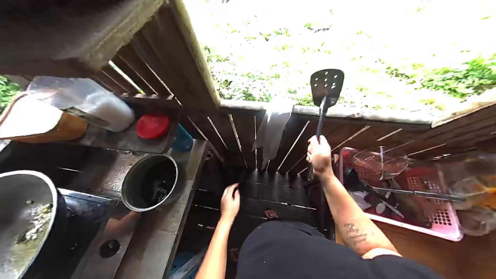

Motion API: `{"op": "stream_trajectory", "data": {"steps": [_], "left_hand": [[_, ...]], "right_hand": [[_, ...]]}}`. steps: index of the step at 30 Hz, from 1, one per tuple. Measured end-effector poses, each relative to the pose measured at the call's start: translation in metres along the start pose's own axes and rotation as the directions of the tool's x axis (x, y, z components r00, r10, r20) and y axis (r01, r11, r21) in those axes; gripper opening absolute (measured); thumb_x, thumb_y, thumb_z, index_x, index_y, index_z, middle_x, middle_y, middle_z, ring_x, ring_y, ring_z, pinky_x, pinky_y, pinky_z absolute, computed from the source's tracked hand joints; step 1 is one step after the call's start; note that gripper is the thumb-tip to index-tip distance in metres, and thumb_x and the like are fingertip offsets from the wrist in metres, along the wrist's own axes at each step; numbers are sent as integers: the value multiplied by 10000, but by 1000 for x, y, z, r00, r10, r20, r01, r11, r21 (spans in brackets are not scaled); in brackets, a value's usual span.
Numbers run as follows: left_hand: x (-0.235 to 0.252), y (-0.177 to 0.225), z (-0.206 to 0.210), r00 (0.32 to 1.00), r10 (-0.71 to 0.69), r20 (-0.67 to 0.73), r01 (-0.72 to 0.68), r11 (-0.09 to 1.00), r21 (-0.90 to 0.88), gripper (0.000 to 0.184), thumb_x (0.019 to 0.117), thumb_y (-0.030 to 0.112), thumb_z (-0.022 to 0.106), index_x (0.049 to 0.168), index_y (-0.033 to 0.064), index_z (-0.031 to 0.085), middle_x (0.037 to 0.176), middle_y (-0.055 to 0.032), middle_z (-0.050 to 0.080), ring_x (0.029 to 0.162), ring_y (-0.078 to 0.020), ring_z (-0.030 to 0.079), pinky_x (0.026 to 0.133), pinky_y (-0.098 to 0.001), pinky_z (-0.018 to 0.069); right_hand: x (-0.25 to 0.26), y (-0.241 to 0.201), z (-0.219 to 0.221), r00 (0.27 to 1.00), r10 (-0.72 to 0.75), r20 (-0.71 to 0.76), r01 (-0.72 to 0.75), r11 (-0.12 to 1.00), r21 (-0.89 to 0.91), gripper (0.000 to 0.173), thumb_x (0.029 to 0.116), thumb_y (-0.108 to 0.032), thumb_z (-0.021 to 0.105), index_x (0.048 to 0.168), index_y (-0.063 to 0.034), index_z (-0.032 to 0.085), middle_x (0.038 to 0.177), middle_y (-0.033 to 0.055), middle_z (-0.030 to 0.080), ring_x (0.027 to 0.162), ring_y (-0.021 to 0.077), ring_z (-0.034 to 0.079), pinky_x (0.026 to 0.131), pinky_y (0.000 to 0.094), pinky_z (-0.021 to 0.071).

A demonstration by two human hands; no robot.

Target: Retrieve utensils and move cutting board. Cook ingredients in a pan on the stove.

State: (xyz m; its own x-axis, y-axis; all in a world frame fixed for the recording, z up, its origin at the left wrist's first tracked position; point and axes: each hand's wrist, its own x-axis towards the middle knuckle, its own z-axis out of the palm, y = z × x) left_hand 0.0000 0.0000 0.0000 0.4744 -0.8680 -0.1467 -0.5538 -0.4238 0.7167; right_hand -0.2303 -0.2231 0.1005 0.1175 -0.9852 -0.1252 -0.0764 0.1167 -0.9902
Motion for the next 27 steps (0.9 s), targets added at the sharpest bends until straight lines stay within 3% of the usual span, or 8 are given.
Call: {"op": "stream_trajectory", "data": {"steps": [2, 5, 10, 15, 18, 21, 23, 27], "left_hand": [[62, 57, 2, 979, 64, 192, -64, 998, -5, 444, 1041, 191, 536, 1421, -39, 551, 1437, -247, 567, 1378, -356, 521, 1187, -478, 380], [114, 126, 25, 923, -139, 359, 168, 984, -52, 745, 940, 387, 722, 1500, -15, 439, 1444, -275, 536, 1370, -378, 511, 1158, -529, 400], [143, 131, 71, 958, -173, 228, 210, 966, -149, 470, 1081, 307, 514, 1375, -58, 557, 1351, -290, 597, 1289, -391, 569, 1109, -532, 433], [98, 123, 23, 902, 103, 420, 75, 918, -388, 277, 999, 135, 629, 1151, -93, 666, 1208, -221, 653, 1077, -218, 642, 977, -390, 510], [66, 120, 0, 872, 362, 330, 50, 603, -796, 429, 1037, 245, 373, 1143, -67, 647, 1333, -126, 623, 1188, -93, 598, 1035, -303, 482], [54, 112, 23, 912, 154, 381, 293, 407, -865, 546, 1119, 376, 194, 1568, 75, 271, 1418, -97, 563, 1219, -113, 584, 1033, -336, 493], [52, 121, 45, 943, 66, 326, 249, 511, -823, 435, 1117, 172, 304, 1524, 19, 299, 1242, -83, 611, 1035, -40, 610, 912, -239, 523], [71, 156, 64, 986, -157, 51, 137, 607, -783, 445, 850, -148, 642, 1276, -98, 522, 1060, -179, 683, 925, -177, 680, 836, -364, 580]], "right_hand": [[-15, 9, 0, 1000, -3, 30, 3, 1000, 1, 238, 1109, -158, 376, 1059, -3, 549, 620, -71, 392, 474, 31, 389, 478, 219, 406], [-39, 19, -9, 999, 14, 29, -14, 1000, 17, 212, 1094, -169, 399, 1038, -32, 550, 619, -91, 387, 479, 15, 378, 470, 205, 382], [-83, 38, -54, 998, 49, 29, -42, 977, -211, 266, 1081, -201, 435, 1107, 16, 587, 651, -62, 415, 512, 29, 393, 502, 239, 396], [-117, 47, -99, 924, 376, 70, -345, 899, -270, 253, 1108, -171, 376, 1051, -27, 576, 574, -73, 353, 441, 26, 340, 440, 207, 338], [-124, 44, -90, 763, 607, 221, -591, 794, -139, 380, 1153, -280, 232, 1050, -93, 546, 546, -94, 337, 412, 21, 306, 398, 188, 308], [-127, 48, -59, 616, 640, 459, -678, 727, -104, 413, 1151, -342, 227, 1013, -130, 553, 548, -103, 360, 411, 9, 306, 397, 177, 305], [-125, 54, -38, 546, 623, 560, -692, 713, -118, 411, 1151, -362, 206, 990, -141, 513, 553, -99, 352, 419, 18, 312, 410, 185, 317], [-118, 25, -29, 616, 601, 509, -518, 796, -313, 363, 1154, -303, 244, 980, -101, 490, 602, -66, 346, 460, 48, 336, 449, 213, 338]]}}
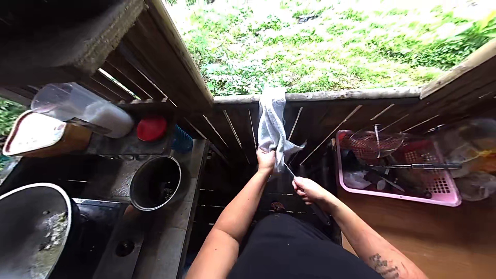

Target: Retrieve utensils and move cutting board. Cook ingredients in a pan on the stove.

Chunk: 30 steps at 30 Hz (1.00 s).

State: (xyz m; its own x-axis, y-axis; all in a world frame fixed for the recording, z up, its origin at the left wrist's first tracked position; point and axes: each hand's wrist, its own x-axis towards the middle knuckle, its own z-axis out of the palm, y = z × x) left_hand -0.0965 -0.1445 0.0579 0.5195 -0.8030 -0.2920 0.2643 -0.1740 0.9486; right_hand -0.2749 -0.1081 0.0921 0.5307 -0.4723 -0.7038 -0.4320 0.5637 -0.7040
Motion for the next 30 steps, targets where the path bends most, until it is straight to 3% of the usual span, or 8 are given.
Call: {"op": "stream_trajectory", "data": {"steps": [6, 11, 16, 21, 23, 26, 28, 30], "left_hand": [[15, 5, 9, 951, 163, -263, -145, 986, 87, 308, 945, 20, 693, 1221, -89, 607, 1047, -221, 701, 968, -260, 686, 907, -419, 554], [18, 45, -15, 987, 20, 157, -142, 551, 823, 978, 826, 305, 808, 1587, 21, 264, 1467, -239, 516, 1280, -394, 580, 1046, -584, 481], [12, 49, -14, 955, 206, 215, -280, 370, 886, 361, 1015, 274, 575, 1252, 20, 672, 1168, -228, 711, 1122, -414, 675, 948, -632, 494], [16, 32, -18, 901, 385, 202, -419, 645, 639, 247, 983, 85, 622, 1135, -101, 681, 1054, -284, 713, 1014, -412, 699, 932, -593, 516], [12, 36, -29, 959, 238, 156, -266, 944, 196, 358, 1106, 90, 326, 1382, -60, 496, 1283, -209, 617, 1149, -263, 613, 1004, -432, 503], [22, 35, -51, 932, 208, 298, -37, 870, -493, 951, 871, 869, -12, 1476, 310, 465, 1367, 52, 639, 1238, -118, 607, 1008, -396, 539], [18, 27, -49, 945, 234, 229, -62, 815, -576, 887, 906, 836, 33, 1398, 283, 521, 1227, 68, 700, 1133, -72, 658, 953, -346, 574], [1, 7, -41, 983, 73, 170, 13, 889, -458, 674, 1081, 551, 54, 1285, 151, 556, 1035, 15, 696, 934, -47, 653, 807, -284, 574]], "right_hand": [[-22, -35, -2, 982, -97, -160, -15, 811, -585, 418, 1153, -234, 294, 1243, 66, 570, 1131, 270, 629, 1078, 371, 620, 971, 527, 466], [-21, -29, -3, 966, -119, -229, -60, 759, -648, 418, 1148, -279, 303, 1316, 18, 545, 1169, 270, 654, 1151, 407, 643, 988, 568, 488], [-23, -17, -6, 970, -166, -179, -5, 720, -694, 413, 1145, -283, 319, 1298, 16, 559, 1132, 267, 662, 1124, 410, 653, 966, 571, 498], [-31, -9, -17, 956, -205, -209, 22, 762, -648, 397, 1142, -254, 330, 1267, 35, 571, 1113, 272, 655, 1085, 406, 648, 954, 576, 486], [-39, -3, -31, 929, -274, -250, 82, 809, -582, 390, 1131, -214, 354, 1237, 67, 603, 1089, 272, 662, 1049, 390, 650, 949, 572, 490], [-52, 5, -53, 829, -454, -327, 347, 875, -337, 259, 1085, -240, 475, 994, -28, 592, 705, 25, 483, 589, 107, 463, 571, 301, 425], [-62, -13, -51, 756, -610, -239, 637, 769, 53, 78, 1021, -229, 575, 959, -199, 611, 588, -163, 482, 440, -72, 411, 416, 117, 378], [-54, -39, -39, 680, -726, -101, 722, 640, 263, 109, 1007, -280, 641, 1027, -245, 742, 666, -152, 642, 477, -83, 483, 453, 101, 415]]}}
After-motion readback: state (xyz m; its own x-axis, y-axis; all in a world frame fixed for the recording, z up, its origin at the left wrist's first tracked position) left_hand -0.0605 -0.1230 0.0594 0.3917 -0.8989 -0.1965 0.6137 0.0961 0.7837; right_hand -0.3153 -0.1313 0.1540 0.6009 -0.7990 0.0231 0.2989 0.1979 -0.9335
